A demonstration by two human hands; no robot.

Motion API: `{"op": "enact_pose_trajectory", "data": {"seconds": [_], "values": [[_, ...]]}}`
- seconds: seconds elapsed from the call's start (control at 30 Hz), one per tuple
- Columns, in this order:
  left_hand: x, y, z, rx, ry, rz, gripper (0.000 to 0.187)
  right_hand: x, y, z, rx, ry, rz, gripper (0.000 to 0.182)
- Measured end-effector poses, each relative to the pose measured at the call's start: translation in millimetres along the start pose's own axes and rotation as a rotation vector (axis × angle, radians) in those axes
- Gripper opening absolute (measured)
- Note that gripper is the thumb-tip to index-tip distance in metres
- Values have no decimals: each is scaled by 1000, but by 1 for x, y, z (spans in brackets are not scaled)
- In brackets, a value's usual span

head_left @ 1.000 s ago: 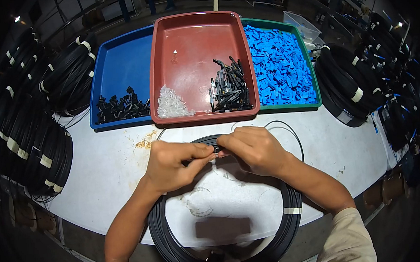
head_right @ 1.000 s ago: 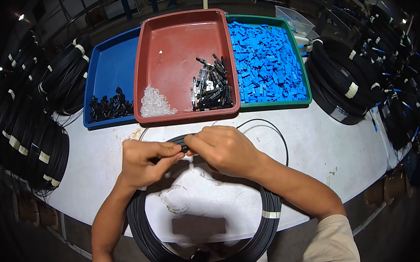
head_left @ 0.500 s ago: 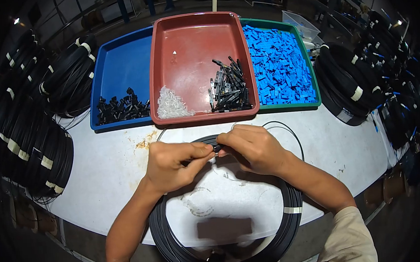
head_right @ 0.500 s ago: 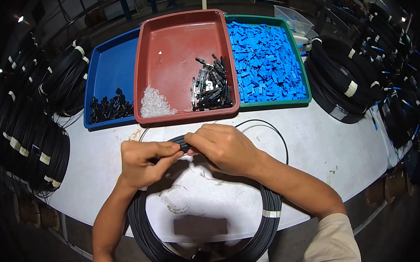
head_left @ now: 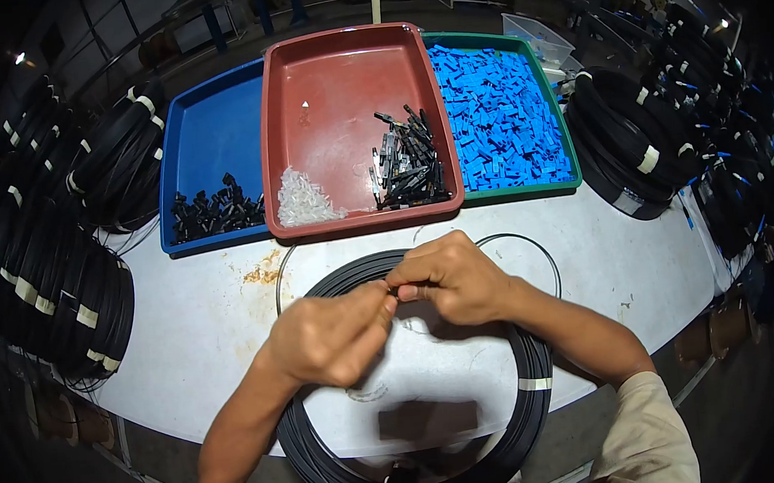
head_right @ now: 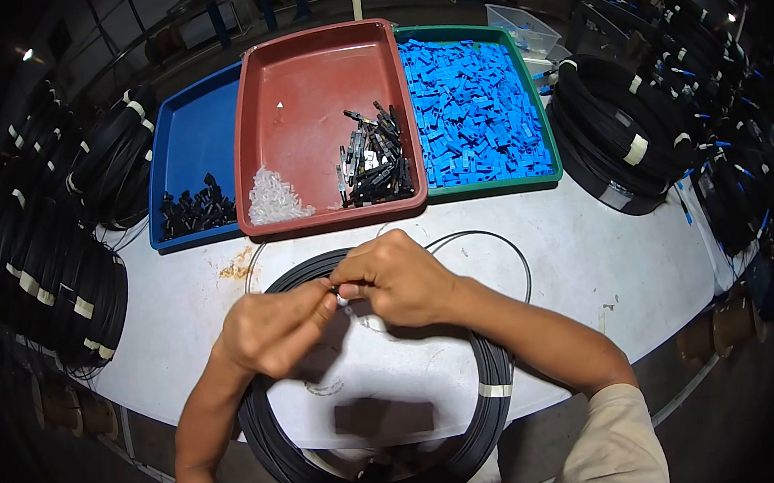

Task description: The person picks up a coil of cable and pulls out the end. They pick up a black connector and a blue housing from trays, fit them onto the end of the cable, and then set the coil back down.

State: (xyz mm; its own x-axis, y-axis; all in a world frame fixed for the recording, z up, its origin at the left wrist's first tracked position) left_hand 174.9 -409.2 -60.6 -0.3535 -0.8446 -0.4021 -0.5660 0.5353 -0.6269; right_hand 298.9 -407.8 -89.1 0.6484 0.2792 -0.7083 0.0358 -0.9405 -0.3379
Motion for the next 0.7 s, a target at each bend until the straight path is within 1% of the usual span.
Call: {"op": "enact_pose_trajectory", "data": {"seconds": [0.03, 0.1, 0.13, 0.17, 0.2, 0.23, 0.27, 0.3, 0.33, 0.37, 0.4, 0.43, 0.57, 0.63, 0.7], "values": [[4, 3, 2, 68, -15, 49, 5, 0, -1, -1, 2, -1, -3, 13], [-7, 9, 3, 48, 67, -56, 4, 10, -4, 6, -92, -56, 88, 14], [-17, 15, 4, 45, 154, -161, 5, 5, -3, 6, -61, 9, 17, 15], [-27, 22, 8, 43, 240, -267, 7, 7, -2, 8, -68, 10, 15, 15], [-37, 21, 6, 34, 321, -371, 11, 0, 0, 4, 24, 127, -87, 16], [-35, 23, 8, 35, 318, -378, 11, -8, 4, 0, 116, 241, -188, 17], [-52, 41, 20, 88, 571, -680, 12, -17, 7, -1, 165, 368, -283, 22], [-60, 61, 36, 142, 827, -980, 12, -18, 8, -1, 161, 368, -281, 22], [-60, 64, 45, 201, 1092, -1126, 11, -25, 12, -2, 226, 451, -352, 23], [-61, 62, 42, 200, 1096, -1126, 11, -34, 16, -2, 292, 534, -421, 24], [-60, 68, 47, 231, 1222, -1238, 9, -41, 18, -2, 321, 563, -477, 25], [-58, 74, 53, 260, 1346, -1349, 8, -42, 18, -2, 324, 563, -473, 25], [-61, 78, 57, 253, 1424, -1379, 7, -45, 19, 0, 326, 543, -505, 29], [-60, 77, 58, 258, 1426, -1352, 7, -46, 20, -1, 344, 548, -514, 29], [-57, 73, 57, 269, 1425, -1324, 7, -47, 21, -1, 335, 567, -518, 25]]}}
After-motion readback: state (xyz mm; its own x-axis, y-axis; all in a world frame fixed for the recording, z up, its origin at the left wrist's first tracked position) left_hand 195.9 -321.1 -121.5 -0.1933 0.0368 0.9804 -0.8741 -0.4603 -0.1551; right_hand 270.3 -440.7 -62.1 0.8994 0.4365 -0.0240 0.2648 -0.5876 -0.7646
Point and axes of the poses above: each hand's wrist, its own y-axis away from the middle knuckle, its own z-axis out of the palm, x = y × z, the point moved 9 cm from there along -y, towards the middle knuckle, and after that the axes turned 8 degrees about z, right-handed, at the moved point
